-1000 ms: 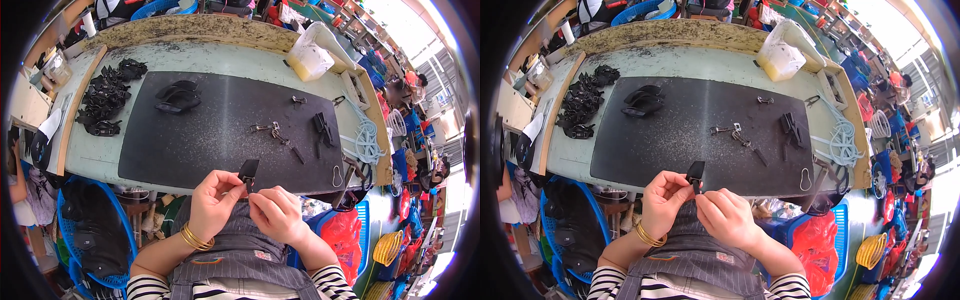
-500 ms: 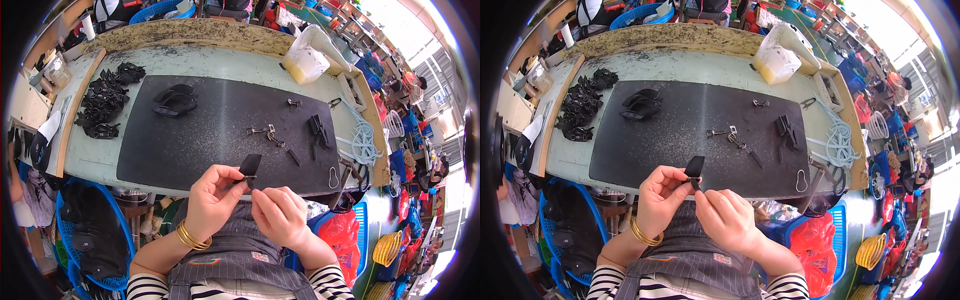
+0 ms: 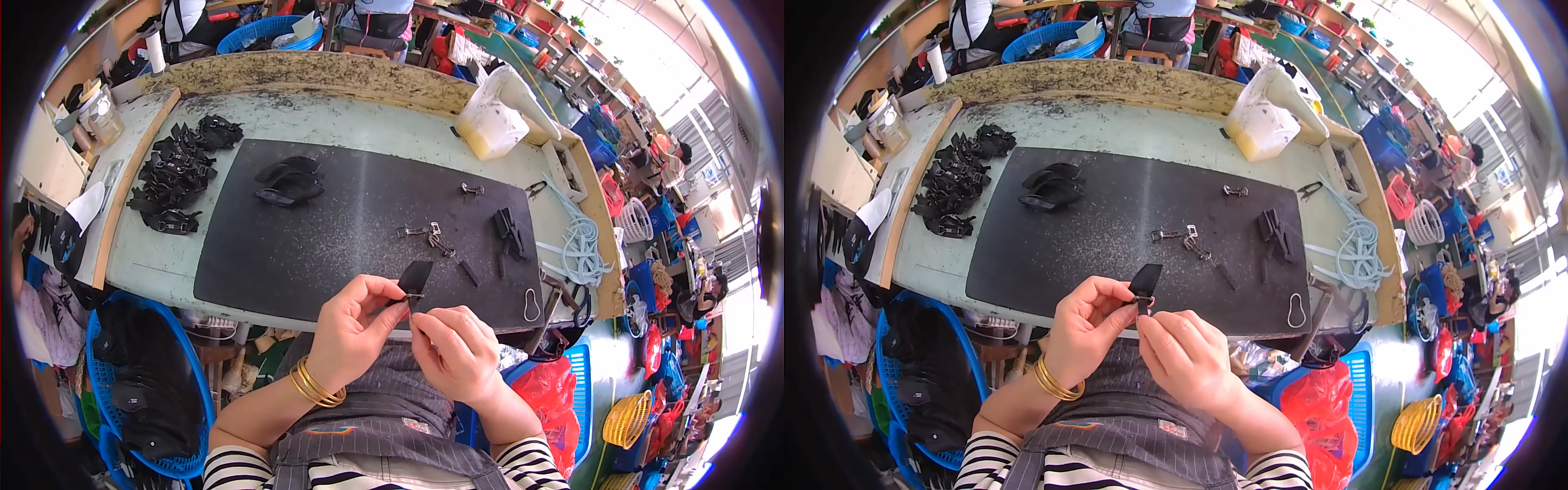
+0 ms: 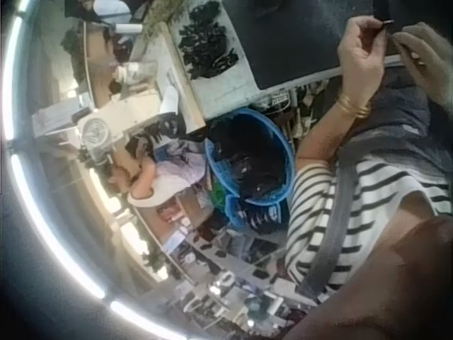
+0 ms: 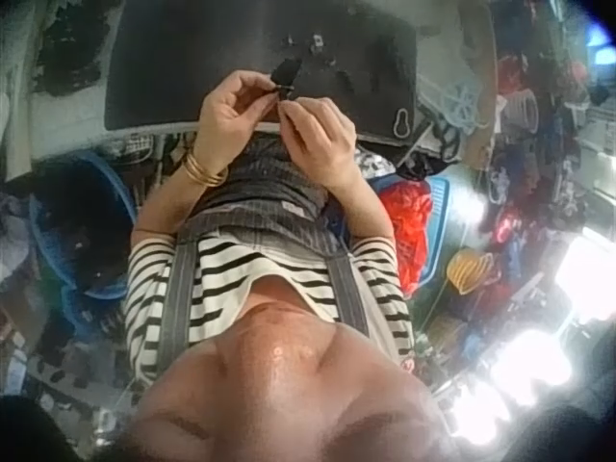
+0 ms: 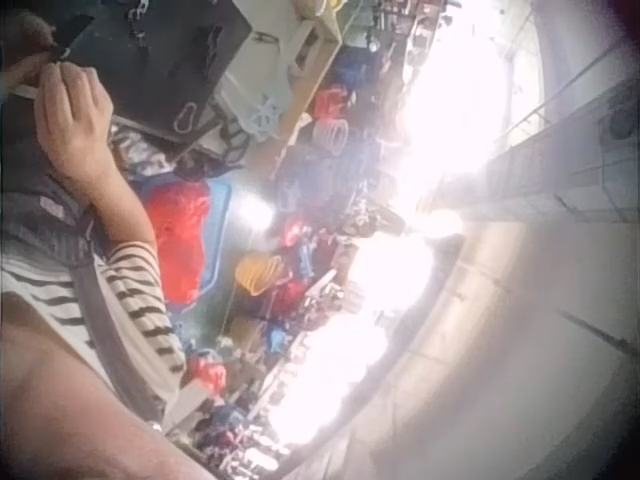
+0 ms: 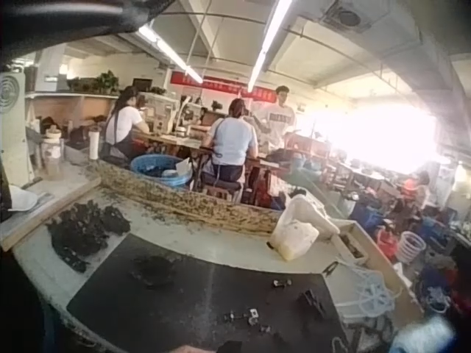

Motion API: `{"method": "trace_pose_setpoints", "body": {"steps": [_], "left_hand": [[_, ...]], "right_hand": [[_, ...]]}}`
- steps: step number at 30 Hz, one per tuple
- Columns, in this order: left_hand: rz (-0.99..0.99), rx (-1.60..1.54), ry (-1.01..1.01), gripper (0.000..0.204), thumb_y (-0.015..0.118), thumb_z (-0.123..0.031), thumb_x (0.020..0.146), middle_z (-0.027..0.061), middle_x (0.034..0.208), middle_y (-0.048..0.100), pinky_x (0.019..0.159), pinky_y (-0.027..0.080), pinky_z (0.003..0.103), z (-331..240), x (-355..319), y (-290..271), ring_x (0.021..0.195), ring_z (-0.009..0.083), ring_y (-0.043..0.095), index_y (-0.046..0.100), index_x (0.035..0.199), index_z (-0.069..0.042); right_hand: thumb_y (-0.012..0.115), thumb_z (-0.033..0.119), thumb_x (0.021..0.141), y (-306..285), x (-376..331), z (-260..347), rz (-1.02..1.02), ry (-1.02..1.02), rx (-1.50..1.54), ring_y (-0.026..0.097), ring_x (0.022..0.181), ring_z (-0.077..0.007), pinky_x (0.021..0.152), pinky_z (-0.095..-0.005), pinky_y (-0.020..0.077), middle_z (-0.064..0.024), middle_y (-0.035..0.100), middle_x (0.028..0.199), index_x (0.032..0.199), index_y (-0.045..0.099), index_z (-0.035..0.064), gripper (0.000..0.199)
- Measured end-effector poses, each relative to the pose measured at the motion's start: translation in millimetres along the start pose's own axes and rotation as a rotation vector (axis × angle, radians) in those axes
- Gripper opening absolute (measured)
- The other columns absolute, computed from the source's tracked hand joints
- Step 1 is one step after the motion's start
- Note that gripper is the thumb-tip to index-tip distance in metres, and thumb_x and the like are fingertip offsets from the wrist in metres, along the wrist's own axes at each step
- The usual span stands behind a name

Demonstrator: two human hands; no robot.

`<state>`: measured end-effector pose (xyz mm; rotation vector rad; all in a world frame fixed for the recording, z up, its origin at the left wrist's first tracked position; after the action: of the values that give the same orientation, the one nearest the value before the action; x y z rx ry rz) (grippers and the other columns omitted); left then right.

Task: The person assembles black leather or fabric straps with metal buckles and hardware by hand.

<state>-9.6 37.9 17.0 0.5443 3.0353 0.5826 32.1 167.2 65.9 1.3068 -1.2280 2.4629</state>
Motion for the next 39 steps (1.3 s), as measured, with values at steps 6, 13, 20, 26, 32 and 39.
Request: {"method": "trace_pose_setpoints", "body": {"steps": [6, 13, 20, 26, 32, 39], "left_hand": [[0.032, -0.014, 0.042, 0.02, 0.062, 0.001, 0.084, 0.0072, 0.098, 0.06, 0.08, 0.05, 0.023, -8, -3, 5, 0.09, 0.0104, 0.059, 0.055, 0.103, 0.002], [-0.026, 0.124, 0.01, 0.018, 0.067, -0.005, 0.081, 0.005, 0.091, 0.065, 0.072, 0.051, 0.021, -1, -5, 0, 0.081, 0.0078, 0.061, 0.062, 0.097, 0.001], [0.014, 0.111, 0.025, 0.018, 0.068, -0.007, 0.081, 0.0053, 0.089, 0.065, 0.071, 0.051, 0.021, -5, -6, 0, 0.08, 0.0079, 0.061, 0.062, 0.096, 0.0], [0.1, 0.169, -0.122, 0.014, 0.065, -0.001, 0.083, 0.0037, 0.088, 0.062, 0.07, 0.049, 0.019, -7, -7, -4, 0.079, 0.0064, 0.058, 0.061, 0.096, 0.001], [0.137, 0.169, -0.086, 0.014, 0.065, -0.005, 0.083, 0.0041, 0.089, 0.065, 0.063, 0.048, 0.017, -6, -11, -5, 0.074, 0.0054, 0.058, 0.063, 0.096, 0.0], [0.096, 0.03, -0.129, 0.015, 0.064, -0.003, 0.083, 0.0047, 0.092, 0.063, 0.06, 0.047, 0.015, -11, -11, -9, 0.072, 0.0034, 0.056, 0.062, 0.097, 0.003]], "right_hand": [[0.068, -0.008, 0.07, -2, -5, -4, 0.02, 0.205, 0.009, 0.06, 0.061, -0.0226, 0.055, -0.0278, 0.0492, -0.0132, 0.061, 0.08, 0.088, 0.061, -0.0028, 0.02], [0.066, -0.006, 0.074, -11, 5, -19, 0.054, 0.45, 0.294, 0.063, 0.076, -0.0177, 0.065, -0.0259, 0.0504, -0.0116, 0.062, 0.093, 0.085, 0.061, -0.001, 0.013], [0.063, -0.008, 0.078, -6, -5, -28, 0.115, 0.722, 0.721, 0.062, 0.083, -0.0124, 0.074, -0.0246, 0.0513, -0.0087, 0.063, 0.092, 0.085, 0.06, -0.0048, 0.009], [0.062, -0.002, 0.082, -6, -11, -28, 0.136, 0.819, 0.836, 0.061, 0.082, -0.0098, 0.072, -0.0235, 0.0508, -0.006, 0.062, 0.089, 0.095, 0.058, -0.0041, 0.014], [0.06, 0.009, 0.088, -1, -10, -36, 0.289, 1.094, 0.926, 0.058, 0.072, -0.007, 0.064, -0.0209, 0.0475, -0.0041, 0.061, 0.085, 0.098, 0.057, -0.004, 0.017], [0.061, 0.006, 0.087, 1, -15, -39, 0.208, 1.069, 1.046, 0.056, 0.071, -0.0067, 0.064, -0.0206, 0.0463, -0.0022, 0.059, 0.081, 0.098, 0.057, -0.0036, 0.015]]}}
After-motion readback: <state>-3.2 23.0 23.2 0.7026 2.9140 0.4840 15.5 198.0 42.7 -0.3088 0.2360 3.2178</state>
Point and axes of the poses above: each hand's wrist, its own x-axis towards the middle knuckle, its own y-axis out of the palm, z = x × y, the point moved 3 cm from there along x, towards the middle knuckle
